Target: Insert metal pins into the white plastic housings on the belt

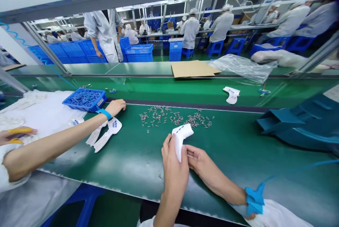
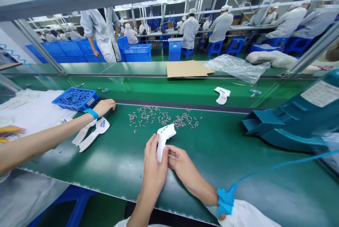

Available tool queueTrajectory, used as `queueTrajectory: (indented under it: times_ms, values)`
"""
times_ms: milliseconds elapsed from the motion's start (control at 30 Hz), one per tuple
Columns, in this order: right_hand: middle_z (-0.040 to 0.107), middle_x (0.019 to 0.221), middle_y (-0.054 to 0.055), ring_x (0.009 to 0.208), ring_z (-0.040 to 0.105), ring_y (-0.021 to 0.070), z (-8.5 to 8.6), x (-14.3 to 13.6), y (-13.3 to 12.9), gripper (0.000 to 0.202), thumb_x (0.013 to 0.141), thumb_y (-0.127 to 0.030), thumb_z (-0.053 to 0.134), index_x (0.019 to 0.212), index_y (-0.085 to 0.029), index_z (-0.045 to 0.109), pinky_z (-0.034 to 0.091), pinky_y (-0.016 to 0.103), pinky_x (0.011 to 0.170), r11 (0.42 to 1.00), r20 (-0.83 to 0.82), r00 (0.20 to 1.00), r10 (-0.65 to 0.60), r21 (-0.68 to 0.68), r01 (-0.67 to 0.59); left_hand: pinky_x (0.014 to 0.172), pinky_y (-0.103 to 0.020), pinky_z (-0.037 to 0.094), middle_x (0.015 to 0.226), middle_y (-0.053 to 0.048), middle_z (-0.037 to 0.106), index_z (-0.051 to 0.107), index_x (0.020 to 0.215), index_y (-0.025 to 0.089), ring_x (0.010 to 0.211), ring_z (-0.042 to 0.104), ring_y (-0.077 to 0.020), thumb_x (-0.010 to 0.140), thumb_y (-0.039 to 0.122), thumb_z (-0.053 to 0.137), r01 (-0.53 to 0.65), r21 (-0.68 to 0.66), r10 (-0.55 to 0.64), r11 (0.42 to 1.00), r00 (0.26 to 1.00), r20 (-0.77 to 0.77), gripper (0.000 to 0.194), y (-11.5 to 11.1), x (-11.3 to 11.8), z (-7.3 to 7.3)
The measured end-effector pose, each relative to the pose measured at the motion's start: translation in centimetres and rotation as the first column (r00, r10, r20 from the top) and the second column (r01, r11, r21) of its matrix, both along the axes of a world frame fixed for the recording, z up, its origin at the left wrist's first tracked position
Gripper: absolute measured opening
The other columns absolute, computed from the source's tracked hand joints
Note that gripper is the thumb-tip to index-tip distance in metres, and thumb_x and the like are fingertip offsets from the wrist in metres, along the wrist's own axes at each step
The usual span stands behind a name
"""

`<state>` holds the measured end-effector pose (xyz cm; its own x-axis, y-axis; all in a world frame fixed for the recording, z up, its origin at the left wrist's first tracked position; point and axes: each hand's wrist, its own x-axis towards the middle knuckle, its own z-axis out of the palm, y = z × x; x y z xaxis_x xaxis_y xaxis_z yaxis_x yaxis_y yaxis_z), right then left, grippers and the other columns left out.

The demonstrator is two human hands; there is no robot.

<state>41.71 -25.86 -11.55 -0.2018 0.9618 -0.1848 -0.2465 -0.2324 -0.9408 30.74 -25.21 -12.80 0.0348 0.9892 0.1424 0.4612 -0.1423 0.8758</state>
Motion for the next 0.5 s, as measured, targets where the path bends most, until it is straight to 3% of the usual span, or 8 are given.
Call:
queueTrajectory:
  times_ms: [67,167,300,433,500]
  values:
    - [0.072,0.114,0.008,0.108,0.066,0.0264,0.1,0.2,0.1,0.040,0.084,-0.047,0.073,0.114,-0.021,0.070,0.050,0.041,0.100,0.998,0.043,0.999,0.014,0.053,-0.016,0.107,-0.049,0.045,0.150,-0.013,0.044,0.048,0.141,0.023,0.135,0.046,-0.0288,0.099,0.035,0.045,-0.001,-0.018,0.001,1.000,1.000,0.003,0.043,0.0,-0.4,0.1]
    - [0.072,0.116,0.007,0.107,0.067,0.0243,0.3,0.9,0.3,0.031,0.090,-0.040,0.066,0.116,-0.023,0.070,0.051,0.038,0.099,0.988,0.256,0.967,0.012,0.147,-0.051,0.096,-0.044,0.053,0.138,-0.015,0.055,0.045,0.142,0.020,0.117,0.060,-0.0260,0.101,0.036,0.042,-0.028,-0.059,0.032,0.998,0.997,0.071,0.044,0.0,-1.2,0.3]
    - [0.073,0.111,0.007,0.103,0.068,0.0243,0.9,2.2,0.5,0.023,0.095,-0.034,0.057,0.108,-0.024,0.073,0.054,0.038,0.093,0.978,0.565,0.824,-0.039,0.192,-0.085,0.082,-0.038,0.057,0.122,-0.015,0.062,0.033,0.149,0.018,0.097,0.066,-0.0214,0.102,0.030,0.035,-0.055,-0.103,0.063,0.993,0.995,0.082,0.048,-0.3,-2.1,0.4]
    - [0.072,0.112,0.007,0.103,0.069,0.0233,1.2,3.5,0.5,0.026,0.093,-0.037,0.060,0.113,-0.022,0.068,0.055,0.037,0.091,0.988,0.555,0.831,-0.033,0.144,-0.056,0.093,-0.039,0.053,0.144,-0.014,0.047,0.042,0.142,0.022,0.115,0.059,-0.0225,0.102,0.023,0.035,0.001,0.013,-0.001,1.000,1.000,-0.029,0.041,-1.4,-2.9,0.6]
    - [0.069,0.117,0.008,0.097,0.070,0.0225,1.5,3.9,0.4,0.034,0.090,-0.038,0.065,0.120,-0.023,0.063,0.056,0.036,0.089,0.995,0.514,0.858,-0.004,0.090,-0.049,0.097,-0.039,0.050,0.139,-0.010,0.051,0.051,0.136,0.026,0.120,0.055,-0.0231,0.102,0.022,0.037,0.097,0.079,-0.088,0.992,0.990,-0.108,0.037,-1.9,-3.3,1.0]
